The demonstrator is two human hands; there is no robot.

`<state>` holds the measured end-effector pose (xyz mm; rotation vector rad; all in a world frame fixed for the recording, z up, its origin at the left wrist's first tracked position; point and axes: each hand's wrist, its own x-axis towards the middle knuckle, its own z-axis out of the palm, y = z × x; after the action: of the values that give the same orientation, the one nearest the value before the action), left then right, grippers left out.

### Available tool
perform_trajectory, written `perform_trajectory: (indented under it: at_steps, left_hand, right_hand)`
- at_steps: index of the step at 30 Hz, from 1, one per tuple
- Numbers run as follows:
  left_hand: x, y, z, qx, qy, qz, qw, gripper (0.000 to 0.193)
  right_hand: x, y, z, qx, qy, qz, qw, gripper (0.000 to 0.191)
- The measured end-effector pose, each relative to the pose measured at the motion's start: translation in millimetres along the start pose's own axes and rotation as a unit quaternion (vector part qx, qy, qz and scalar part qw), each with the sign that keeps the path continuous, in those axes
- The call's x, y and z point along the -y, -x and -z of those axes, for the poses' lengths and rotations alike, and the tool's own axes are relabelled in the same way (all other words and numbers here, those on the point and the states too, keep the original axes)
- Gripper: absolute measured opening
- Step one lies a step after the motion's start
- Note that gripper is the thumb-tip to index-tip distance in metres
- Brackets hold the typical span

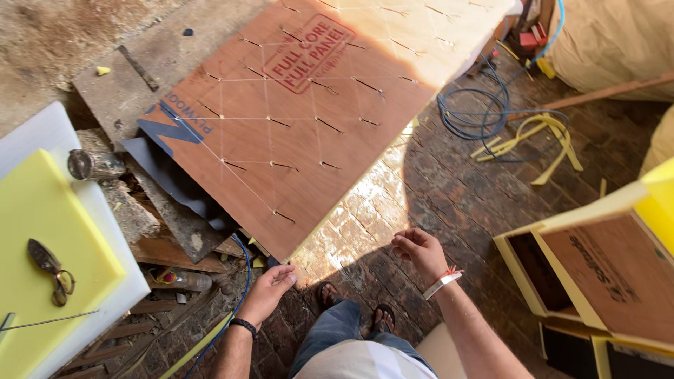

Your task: The person trims excess twine from a tufted plywood panel using shears, then flips the panel and staples beige fabric to the back using a pneumatic staple gun. The person smooths and folds the fabric while securing it along the edges.

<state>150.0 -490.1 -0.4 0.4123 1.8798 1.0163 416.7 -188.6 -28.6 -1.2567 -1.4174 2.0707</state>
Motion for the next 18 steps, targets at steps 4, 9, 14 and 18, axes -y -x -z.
perform_trajectory:
  at_steps: [4,9,14,18]
  left_hand:
    - [-22,-40,38,-0.043,0.016,-0.037,0.998,0.040]
    - [-68,-109,67,-0.064,0.064,-0.040,0.995,0.035]
    - [-91,-167,70,-0.020,0.093,-0.122,0.988,0.034]
    - [-101,-198,77,-0.039,0.131,-0.108,0.985,0.034]
  right_hand:
    - [25,-22,-39,0.008,0.028,-0.004,1.000,0.023]
    - [80,-53,-65,0.000,0.100,0.010,0.995,0.026]
    - [112,-90,-72,-0.009,0.078,0.049,0.996,0.026]
    - [128,-134,-76,-0.011,0.164,0.036,0.986,0.026]
